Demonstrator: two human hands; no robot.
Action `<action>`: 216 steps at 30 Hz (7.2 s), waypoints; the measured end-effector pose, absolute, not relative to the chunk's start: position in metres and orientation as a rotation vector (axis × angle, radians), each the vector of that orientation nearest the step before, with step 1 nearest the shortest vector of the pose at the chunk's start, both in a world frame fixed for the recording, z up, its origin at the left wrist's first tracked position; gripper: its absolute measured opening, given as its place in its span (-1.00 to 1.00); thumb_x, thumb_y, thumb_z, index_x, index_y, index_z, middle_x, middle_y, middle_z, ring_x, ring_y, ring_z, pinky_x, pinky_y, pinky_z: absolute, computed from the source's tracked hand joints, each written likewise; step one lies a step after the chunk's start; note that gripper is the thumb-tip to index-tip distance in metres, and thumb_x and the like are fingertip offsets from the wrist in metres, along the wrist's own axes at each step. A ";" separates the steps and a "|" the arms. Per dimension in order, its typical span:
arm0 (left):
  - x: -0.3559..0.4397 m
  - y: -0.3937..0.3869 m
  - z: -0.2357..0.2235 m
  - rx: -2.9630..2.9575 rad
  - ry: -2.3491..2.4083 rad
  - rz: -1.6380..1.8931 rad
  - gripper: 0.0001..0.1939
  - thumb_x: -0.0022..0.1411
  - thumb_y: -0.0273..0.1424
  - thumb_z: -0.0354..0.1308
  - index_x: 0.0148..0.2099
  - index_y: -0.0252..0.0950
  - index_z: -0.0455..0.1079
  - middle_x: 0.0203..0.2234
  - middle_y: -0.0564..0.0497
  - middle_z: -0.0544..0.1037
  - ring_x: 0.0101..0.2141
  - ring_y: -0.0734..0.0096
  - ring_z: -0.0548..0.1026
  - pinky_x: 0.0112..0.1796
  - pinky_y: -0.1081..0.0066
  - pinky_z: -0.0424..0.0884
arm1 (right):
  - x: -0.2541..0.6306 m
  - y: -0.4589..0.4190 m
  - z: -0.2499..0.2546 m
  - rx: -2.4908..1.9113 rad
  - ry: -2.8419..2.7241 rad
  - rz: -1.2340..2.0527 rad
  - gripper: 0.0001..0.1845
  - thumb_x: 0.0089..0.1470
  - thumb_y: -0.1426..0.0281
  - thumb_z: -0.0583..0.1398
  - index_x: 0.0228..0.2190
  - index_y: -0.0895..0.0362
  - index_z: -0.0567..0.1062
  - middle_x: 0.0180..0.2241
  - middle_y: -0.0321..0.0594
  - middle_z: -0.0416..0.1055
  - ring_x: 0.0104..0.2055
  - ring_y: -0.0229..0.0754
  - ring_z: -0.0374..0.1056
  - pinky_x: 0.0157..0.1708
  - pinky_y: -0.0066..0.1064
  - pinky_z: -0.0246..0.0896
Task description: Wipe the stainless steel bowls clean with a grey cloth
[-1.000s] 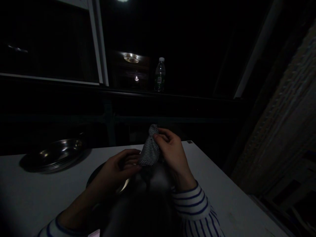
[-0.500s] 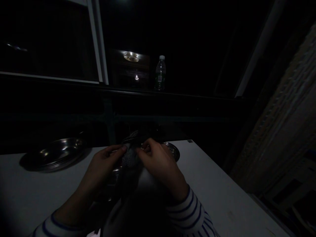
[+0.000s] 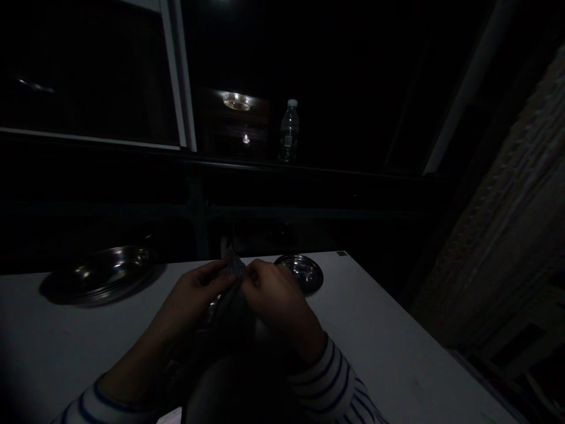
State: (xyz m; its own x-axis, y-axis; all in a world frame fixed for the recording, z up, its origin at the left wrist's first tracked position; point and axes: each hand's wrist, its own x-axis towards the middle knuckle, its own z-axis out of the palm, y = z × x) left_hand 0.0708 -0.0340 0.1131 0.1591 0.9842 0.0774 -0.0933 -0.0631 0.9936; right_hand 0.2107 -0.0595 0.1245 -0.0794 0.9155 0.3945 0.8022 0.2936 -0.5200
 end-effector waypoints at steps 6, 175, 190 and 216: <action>0.057 -0.028 0.120 1.261 1.151 1.194 -0.67 -0.09 -0.29 0.21 -0.24 -0.33 0.46 -0.39 -0.07 0.58 -0.33 0.25 0.51 -0.34 0.39 0.39 | 0.236 -0.052 0.128 -1.520 -1.701 0.431 -0.83 -0.09 0.41 0.05 -0.44 0.14 0.43 -0.50 -0.29 0.42 -0.47 -0.28 0.31 -0.55 -0.51 0.06; 0.015 -0.042 0.113 0.801 0.657 1.281 -0.79 0.06 -0.32 0.13 -0.24 -0.30 0.43 -0.38 -0.01 0.55 -0.36 0.37 0.48 -0.31 0.42 0.38 | 0.147 -0.062 0.089 -1.118 -1.984 -0.413 -0.57 0.04 0.25 0.04 -0.05 0.15 0.31 0.00 -0.05 0.25 0.02 -0.03 0.14 -0.04 -0.15 0.03; 0.019 -0.046 0.106 0.854 0.711 1.278 -0.72 0.03 -0.28 0.16 -0.23 -0.33 0.47 -0.40 -0.03 0.56 -0.39 0.38 0.49 -0.31 0.41 0.35 | 0.139 -0.051 0.086 -0.988 -2.008 -0.722 -0.74 0.11 0.39 0.00 -0.18 0.06 0.41 -0.11 -0.28 0.39 -0.07 -0.13 0.19 -0.11 -0.19 -0.05; 0.016 -0.056 0.117 0.875 0.831 1.322 -0.73 0.06 -0.26 0.12 -0.30 -0.36 0.47 -0.55 0.01 0.51 -0.53 0.46 0.41 -0.47 0.48 0.30 | 0.147 -0.052 0.083 -0.942 -1.839 -0.693 -0.80 0.08 0.38 0.06 -0.25 0.16 0.39 -0.20 -0.07 0.31 -0.20 -0.12 0.21 -0.27 -0.27 0.12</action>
State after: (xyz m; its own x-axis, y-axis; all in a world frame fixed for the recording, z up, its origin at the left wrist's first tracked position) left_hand 0.0158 -0.0556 0.1174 0.0732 0.9972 -0.0137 -0.4445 0.0450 0.8946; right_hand 0.1474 -0.0518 0.0828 -0.2784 0.3124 0.9082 0.8341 0.5476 0.0674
